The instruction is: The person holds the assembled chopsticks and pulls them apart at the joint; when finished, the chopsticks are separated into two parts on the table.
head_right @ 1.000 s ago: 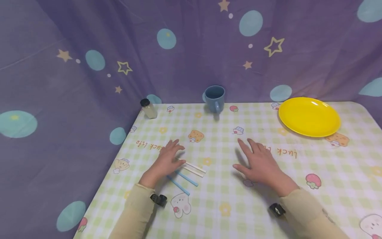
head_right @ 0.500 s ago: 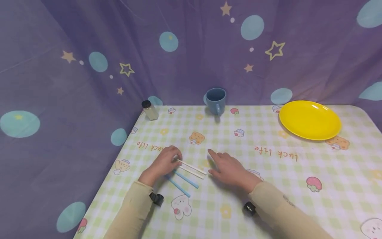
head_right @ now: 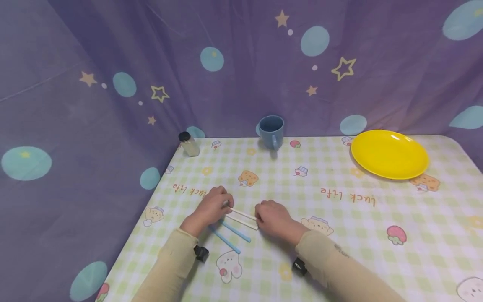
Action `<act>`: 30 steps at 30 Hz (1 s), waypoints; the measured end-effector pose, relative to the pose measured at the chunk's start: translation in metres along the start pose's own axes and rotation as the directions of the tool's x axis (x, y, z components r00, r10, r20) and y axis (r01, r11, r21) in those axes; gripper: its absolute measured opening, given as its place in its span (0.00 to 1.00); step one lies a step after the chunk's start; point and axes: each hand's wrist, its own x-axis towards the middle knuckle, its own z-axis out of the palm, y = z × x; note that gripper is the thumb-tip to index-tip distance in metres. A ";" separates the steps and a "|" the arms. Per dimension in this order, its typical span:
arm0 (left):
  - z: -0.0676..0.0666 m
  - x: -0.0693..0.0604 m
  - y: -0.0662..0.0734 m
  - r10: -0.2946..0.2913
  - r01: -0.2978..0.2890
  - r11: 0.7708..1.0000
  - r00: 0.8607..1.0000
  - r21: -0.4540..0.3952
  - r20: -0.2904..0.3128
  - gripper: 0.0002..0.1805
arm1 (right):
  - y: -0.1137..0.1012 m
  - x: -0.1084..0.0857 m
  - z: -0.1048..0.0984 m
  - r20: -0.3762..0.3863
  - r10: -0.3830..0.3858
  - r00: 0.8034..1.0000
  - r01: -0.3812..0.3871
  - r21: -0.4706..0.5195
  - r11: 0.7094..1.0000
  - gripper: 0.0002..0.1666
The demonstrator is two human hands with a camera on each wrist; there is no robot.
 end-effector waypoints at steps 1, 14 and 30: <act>0.000 0.000 0.001 -0.001 0.001 1.000 1.000 0.006 0.006 0.08 | -0.001 0.000 0.001 -0.006 0.022 1.000 -0.022 0.003 1.000 0.04; 0.002 0.002 0.020 0.031 -0.029 0.997 0.999 -0.078 0.024 0.08 | 0.016 -0.018 -0.023 -0.172 0.058 0.983 -0.041 0.100 0.994 0.05; 0.008 0.015 0.081 0.231 -0.240 0.808 0.969 -0.538 -0.085 0.03 | 0.031 -0.059 -0.048 -0.281 -0.021 0.960 0.065 0.149 0.987 0.06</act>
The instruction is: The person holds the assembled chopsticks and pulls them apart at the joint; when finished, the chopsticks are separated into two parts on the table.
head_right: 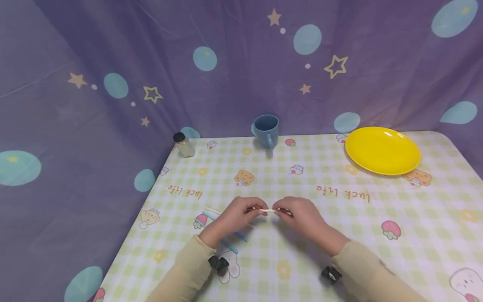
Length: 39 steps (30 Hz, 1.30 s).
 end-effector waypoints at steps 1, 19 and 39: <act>0.003 0.002 0.002 0.005 -0.005 1.000 1.000 0.001 -0.008 0.03 | 0.000 -0.002 -0.001 -0.010 0.002 1.000 -0.002 -0.017 1.000 0.07; 0.028 0.024 0.015 0.002 -0.003 1.000 0.999 -0.028 -0.032 0.07 | 0.017 -0.024 -0.026 -0.084 0.020 0.996 -0.022 -0.023 0.999 0.06; 0.031 0.079 -0.012 -0.296 0.307 0.951 0.941 0.043 -0.164 0.03 | 0.046 -0.047 -0.023 0.047 0.407 0.912 -0.409 0.054 0.911 0.05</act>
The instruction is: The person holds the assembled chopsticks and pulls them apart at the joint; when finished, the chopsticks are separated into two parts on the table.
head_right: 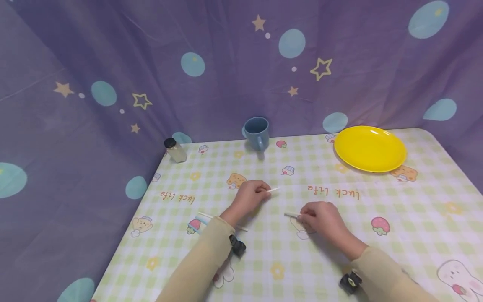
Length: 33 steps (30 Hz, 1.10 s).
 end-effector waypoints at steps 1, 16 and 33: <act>0.003 0.003 0.001 -0.015 0.015 1.000 1.000 0.004 -0.021 0.01 | -0.001 0.000 0.002 -0.002 0.031 1.000 -0.031 0.017 0.999 0.05; 0.029 0.031 0.013 -0.103 0.116 0.976 0.992 0.187 -0.076 0.14 | -0.007 0.004 0.014 0.059 0.104 0.993 -0.102 -0.036 0.994 0.15; 0.023 0.028 0.020 -0.106 0.111 0.940 0.994 0.323 -0.034 0.11 | -0.005 0.006 0.010 0.103 0.047 0.994 -0.043 -0.040 0.998 0.15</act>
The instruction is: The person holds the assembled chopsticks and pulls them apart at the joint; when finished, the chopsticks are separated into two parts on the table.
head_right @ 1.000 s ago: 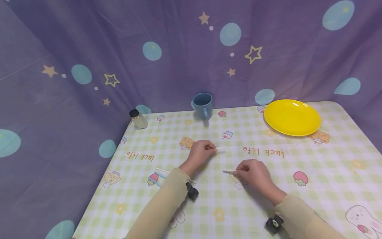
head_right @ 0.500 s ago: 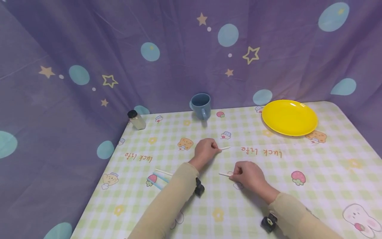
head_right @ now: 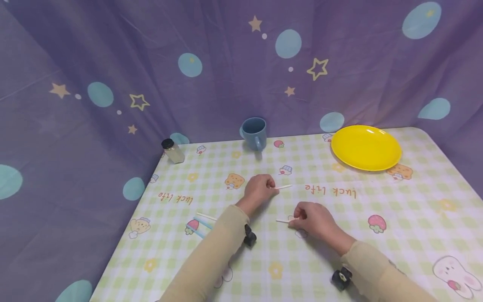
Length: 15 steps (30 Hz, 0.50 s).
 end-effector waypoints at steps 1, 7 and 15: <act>-0.002 -0.001 -0.001 0.002 -0.002 1.000 1.000 0.012 0.004 0.10 | -0.001 0.001 -0.001 0.005 0.000 1.000 0.000 0.002 1.000 0.14; -0.016 -0.013 -0.016 -0.014 0.014 0.999 1.000 0.037 0.008 0.07 | -0.007 0.004 -0.002 -0.025 -0.063 0.998 0.063 -0.011 0.998 0.11; -0.044 -0.046 -0.064 0.071 -0.073 0.986 0.997 -0.151 -0.017 0.09 | -0.026 0.011 0.008 -0.066 -0.168 0.984 0.169 0.010 0.986 0.08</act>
